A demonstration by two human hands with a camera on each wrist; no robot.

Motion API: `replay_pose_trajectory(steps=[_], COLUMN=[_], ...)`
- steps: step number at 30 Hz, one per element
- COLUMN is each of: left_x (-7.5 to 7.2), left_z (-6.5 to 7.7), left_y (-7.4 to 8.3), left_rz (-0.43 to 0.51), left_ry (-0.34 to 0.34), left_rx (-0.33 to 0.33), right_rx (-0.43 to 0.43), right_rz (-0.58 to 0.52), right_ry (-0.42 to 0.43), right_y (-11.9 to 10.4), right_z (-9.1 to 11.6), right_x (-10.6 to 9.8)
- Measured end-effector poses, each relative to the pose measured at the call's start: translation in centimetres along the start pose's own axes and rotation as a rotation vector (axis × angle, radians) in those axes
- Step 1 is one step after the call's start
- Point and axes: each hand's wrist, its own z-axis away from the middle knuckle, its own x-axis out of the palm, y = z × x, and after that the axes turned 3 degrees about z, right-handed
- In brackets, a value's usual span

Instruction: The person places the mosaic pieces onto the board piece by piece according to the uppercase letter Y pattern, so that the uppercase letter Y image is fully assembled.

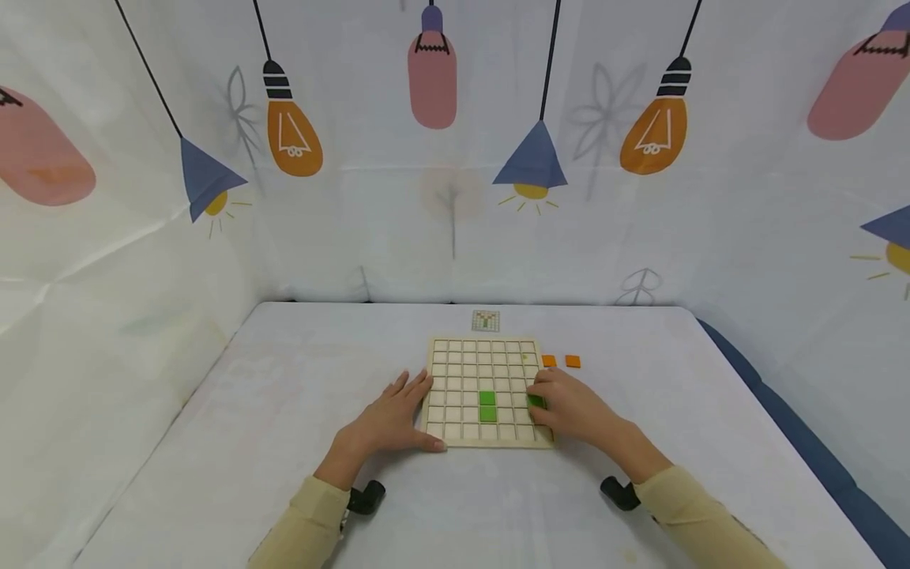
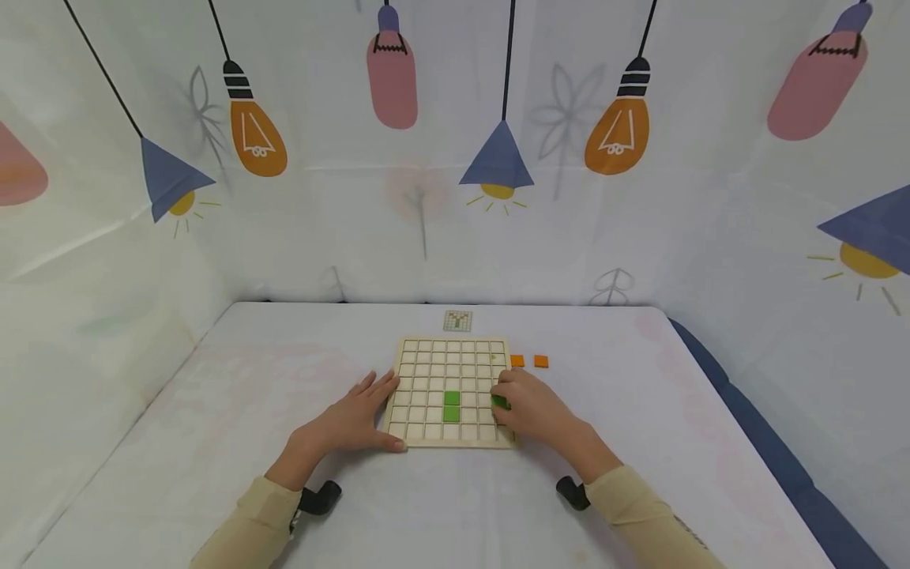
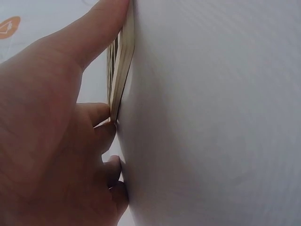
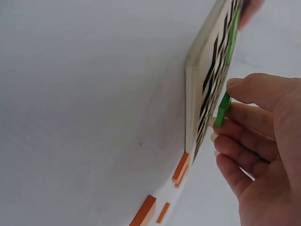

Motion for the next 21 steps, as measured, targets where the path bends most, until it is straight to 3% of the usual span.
replay_pose_trajectory(steps=[10, 21], left_x=[-0.7, -0.6], left_z=[0.4, 0.4], left_y=[0.6, 0.5], left_rz=[0.000, -0.010], left_ry=[0.003, -0.011], left_rx=[0.023, 0.011], right_rx=[0.030, -0.002], right_rz=[-0.043, -0.033], right_ry=[0.016, 0.044], right_y=[-0.3, -0.3], right_z=[-1.6, -3.2], right_x=[-0.3, 0.9])
